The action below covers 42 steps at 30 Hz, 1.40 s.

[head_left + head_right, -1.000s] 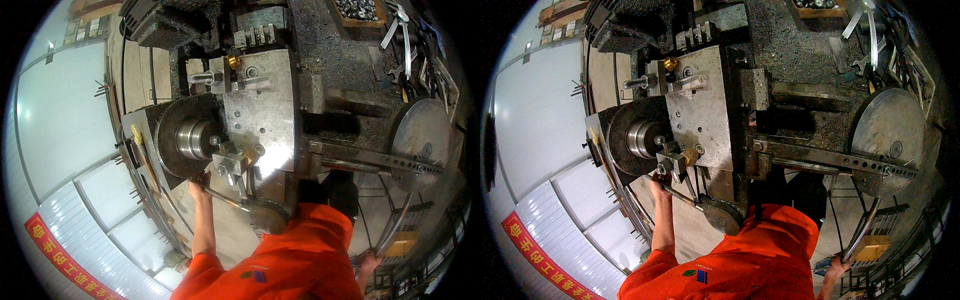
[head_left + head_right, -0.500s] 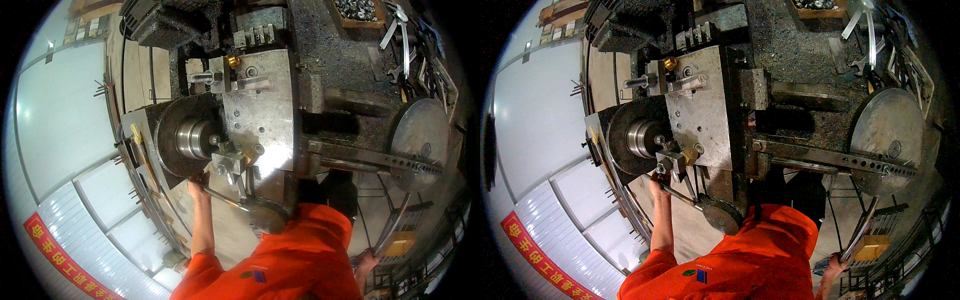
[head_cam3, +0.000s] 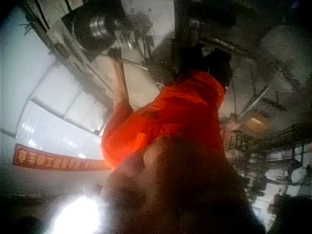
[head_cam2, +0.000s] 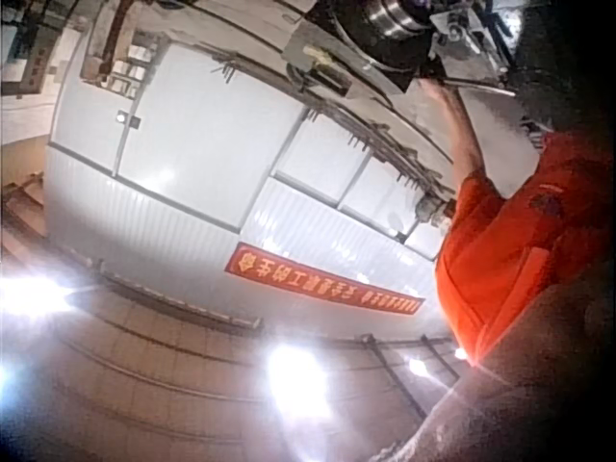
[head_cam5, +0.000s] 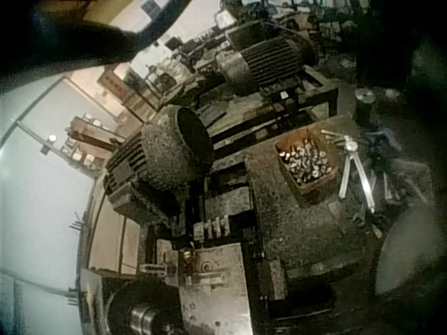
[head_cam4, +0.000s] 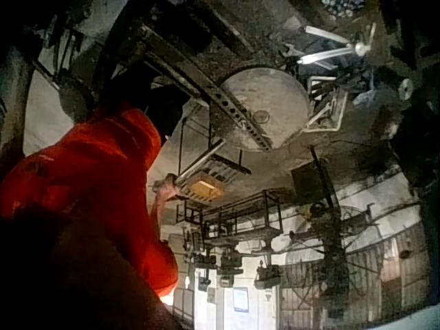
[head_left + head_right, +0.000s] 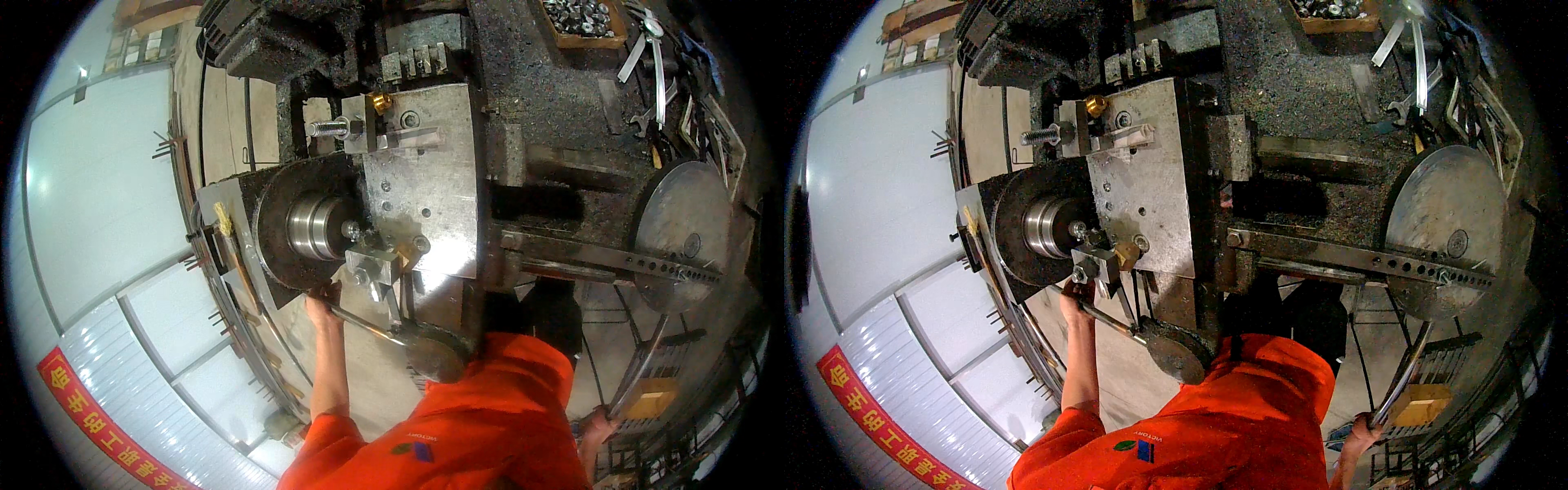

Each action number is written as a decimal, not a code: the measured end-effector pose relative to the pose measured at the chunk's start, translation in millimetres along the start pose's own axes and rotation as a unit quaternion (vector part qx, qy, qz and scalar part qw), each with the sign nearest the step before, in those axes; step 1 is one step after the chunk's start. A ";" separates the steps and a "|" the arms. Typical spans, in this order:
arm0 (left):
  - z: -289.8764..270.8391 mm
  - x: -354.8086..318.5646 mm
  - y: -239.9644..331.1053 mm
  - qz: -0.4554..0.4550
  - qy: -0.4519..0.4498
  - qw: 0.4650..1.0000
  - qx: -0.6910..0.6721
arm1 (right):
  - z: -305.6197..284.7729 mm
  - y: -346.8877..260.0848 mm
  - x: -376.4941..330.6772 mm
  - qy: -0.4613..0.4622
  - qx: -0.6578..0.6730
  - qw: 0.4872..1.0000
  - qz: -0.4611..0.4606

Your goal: The person operates a metal lathe, repeatedly measuring a cylindrical metal workpiece with a dial caliper and adjusting the machine using a wrench and a long metal bar. The person removes the workpiece from the chuck, measures it, and then re-secures it, repeating this cycle multiple times.

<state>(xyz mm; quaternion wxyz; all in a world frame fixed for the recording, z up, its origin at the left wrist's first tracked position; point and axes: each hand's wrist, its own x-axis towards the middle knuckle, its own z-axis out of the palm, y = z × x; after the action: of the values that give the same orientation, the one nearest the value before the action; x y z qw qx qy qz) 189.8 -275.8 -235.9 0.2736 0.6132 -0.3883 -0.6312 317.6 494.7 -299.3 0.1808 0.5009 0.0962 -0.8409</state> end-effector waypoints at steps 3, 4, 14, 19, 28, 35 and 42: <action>2.7 -0.8 1.5 -0.004 -0.009 1.000 0.007 | 46.3 8.7 -1.6 0.150 -0.220 0.964 -0.006; 3.2 -1.9 1.9 -0.006 -0.006 1.000 0.012 | 51.1 9.1 -2.9 0.152 -0.215 0.965 0.000; 14.2 -10.1 2.0 0.011 0.029 0.999 0.012 | 78.1 28.9 -3.1 0.274 -0.523 0.793 -0.148; 18.4 -13.5 5.0 0.001 0.042 0.999 0.011 | 133.3 49.8 0.8 0.325 -0.632 0.692 -0.124; 15.8 -9.8 2.6 0.006 0.047 0.999 0.004 | 108.5 48.8 4.8 0.286 -0.449 0.823 -0.199; -6.1 7.7 -1.6 0.001 -0.010 1.000 0.016 | 93.6 39.5 0.4 0.239 -0.387 0.882 -0.121; -3.0 3.7 -1.3 0.006 -0.004 1.000 0.002 | 144.5 65.3 4.8 0.278 -0.613 0.713 -0.195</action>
<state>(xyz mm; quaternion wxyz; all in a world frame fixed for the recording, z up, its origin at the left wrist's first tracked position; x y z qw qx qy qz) 192.6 -278.6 -238.9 0.2745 0.6090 -0.3941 -0.6312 224.9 384.3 -232.9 0.2452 0.4613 0.7326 -0.4363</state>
